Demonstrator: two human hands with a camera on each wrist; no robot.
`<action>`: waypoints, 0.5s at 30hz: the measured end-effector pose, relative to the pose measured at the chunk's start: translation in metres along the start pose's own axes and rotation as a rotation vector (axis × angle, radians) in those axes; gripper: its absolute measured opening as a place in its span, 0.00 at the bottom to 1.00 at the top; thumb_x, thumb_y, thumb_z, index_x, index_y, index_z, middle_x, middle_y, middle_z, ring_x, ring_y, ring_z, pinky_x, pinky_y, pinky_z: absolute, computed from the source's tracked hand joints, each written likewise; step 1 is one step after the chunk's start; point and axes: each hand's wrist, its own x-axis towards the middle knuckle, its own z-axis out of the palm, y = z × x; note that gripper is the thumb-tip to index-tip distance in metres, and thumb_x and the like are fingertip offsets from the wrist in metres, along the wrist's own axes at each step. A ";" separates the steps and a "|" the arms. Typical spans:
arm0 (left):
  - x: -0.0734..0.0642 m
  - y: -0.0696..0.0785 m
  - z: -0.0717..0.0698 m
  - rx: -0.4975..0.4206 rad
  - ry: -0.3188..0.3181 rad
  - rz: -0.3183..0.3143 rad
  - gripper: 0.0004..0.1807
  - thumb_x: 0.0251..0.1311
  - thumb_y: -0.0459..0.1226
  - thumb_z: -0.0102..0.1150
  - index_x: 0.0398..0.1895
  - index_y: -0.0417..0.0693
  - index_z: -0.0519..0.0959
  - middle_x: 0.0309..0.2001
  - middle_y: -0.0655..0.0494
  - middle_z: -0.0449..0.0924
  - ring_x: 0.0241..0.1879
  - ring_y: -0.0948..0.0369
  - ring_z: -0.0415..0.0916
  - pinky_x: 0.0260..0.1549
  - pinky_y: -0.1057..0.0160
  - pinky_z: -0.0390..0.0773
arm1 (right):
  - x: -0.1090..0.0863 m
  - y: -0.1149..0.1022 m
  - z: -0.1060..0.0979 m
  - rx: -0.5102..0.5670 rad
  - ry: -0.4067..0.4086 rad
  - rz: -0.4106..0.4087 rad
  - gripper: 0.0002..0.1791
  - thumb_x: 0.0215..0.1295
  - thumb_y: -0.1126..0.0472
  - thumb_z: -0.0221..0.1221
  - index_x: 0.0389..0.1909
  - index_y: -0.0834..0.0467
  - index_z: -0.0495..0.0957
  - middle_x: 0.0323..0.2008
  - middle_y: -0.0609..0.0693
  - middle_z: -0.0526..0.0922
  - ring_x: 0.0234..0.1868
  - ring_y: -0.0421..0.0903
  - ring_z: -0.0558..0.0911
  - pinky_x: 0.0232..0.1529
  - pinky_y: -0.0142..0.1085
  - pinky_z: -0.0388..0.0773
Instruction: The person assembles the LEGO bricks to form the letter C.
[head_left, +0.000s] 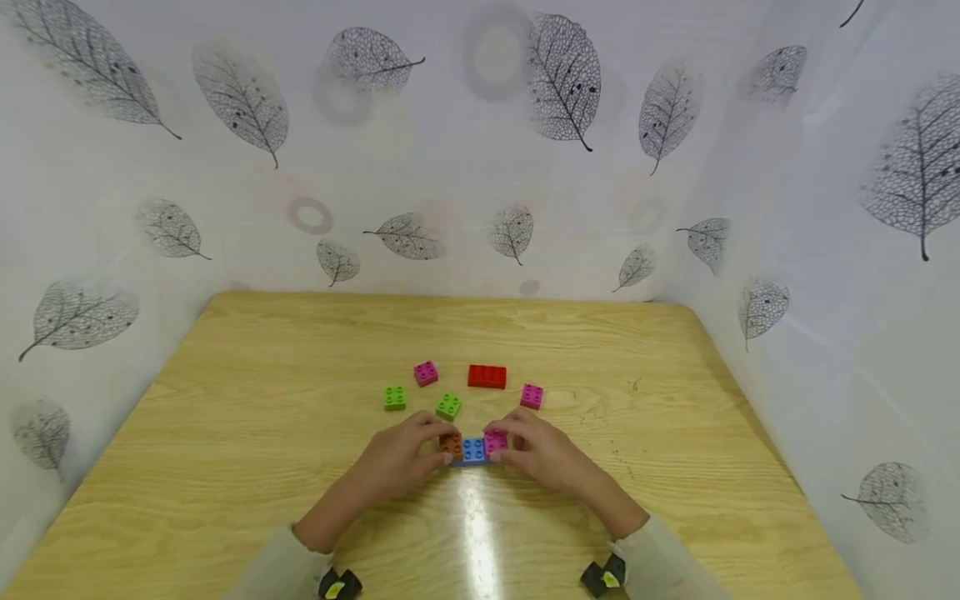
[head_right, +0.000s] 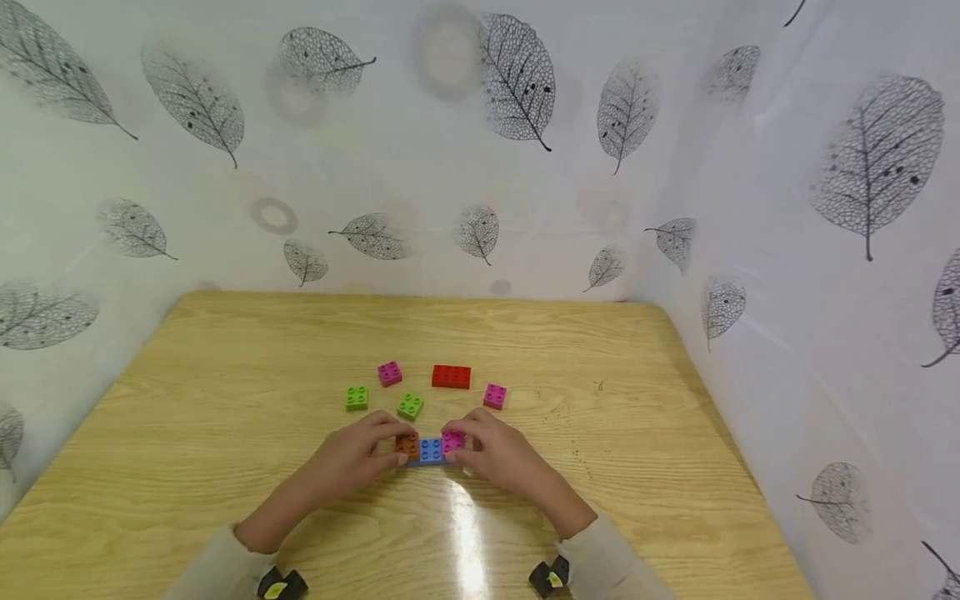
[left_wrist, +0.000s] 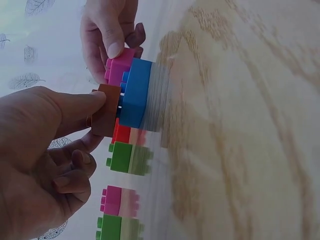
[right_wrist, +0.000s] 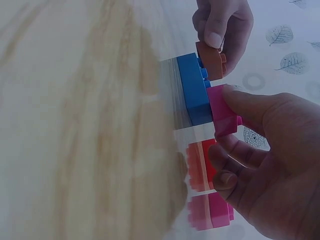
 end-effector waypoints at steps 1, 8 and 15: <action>0.000 0.001 0.000 0.002 0.002 0.001 0.17 0.67 0.43 0.64 0.58 0.55 0.82 0.55 0.59 0.78 0.53 0.57 0.79 0.49 0.50 0.81 | 0.000 0.000 0.000 -0.004 0.002 0.000 0.21 0.71 0.48 0.62 0.62 0.47 0.79 0.45 0.39 0.74 0.36 0.39 0.73 0.33 0.33 0.75; -0.001 0.002 -0.002 0.017 0.010 0.002 0.18 0.66 0.43 0.65 0.58 0.55 0.82 0.54 0.58 0.79 0.52 0.57 0.80 0.49 0.51 0.81 | 0.001 0.001 0.000 -0.008 -0.002 0.001 0.22 0.71 0.47 0.61 0.63 0.47 0.78 0.45 0.39 0.74 0.36 0.39 0.73 0.33 0.33 0.75; -0.001 0.001 -0.003 0.009 -0.003 0.029 0.17 0.66 0.42 0.65 0.57 0.54 0.83 0.53 0.59 0.79 0.52 0.58 0.80 0.49 0.52 0.81 | 0.001 -0.002 0.000 -0.016 -0.002 0.007 0.21 0.71 0.48 0.61 0.62 0.47 0.78 0.45 0.39 0.74 0.36 0.39 0.73 0.33 0.33 0.75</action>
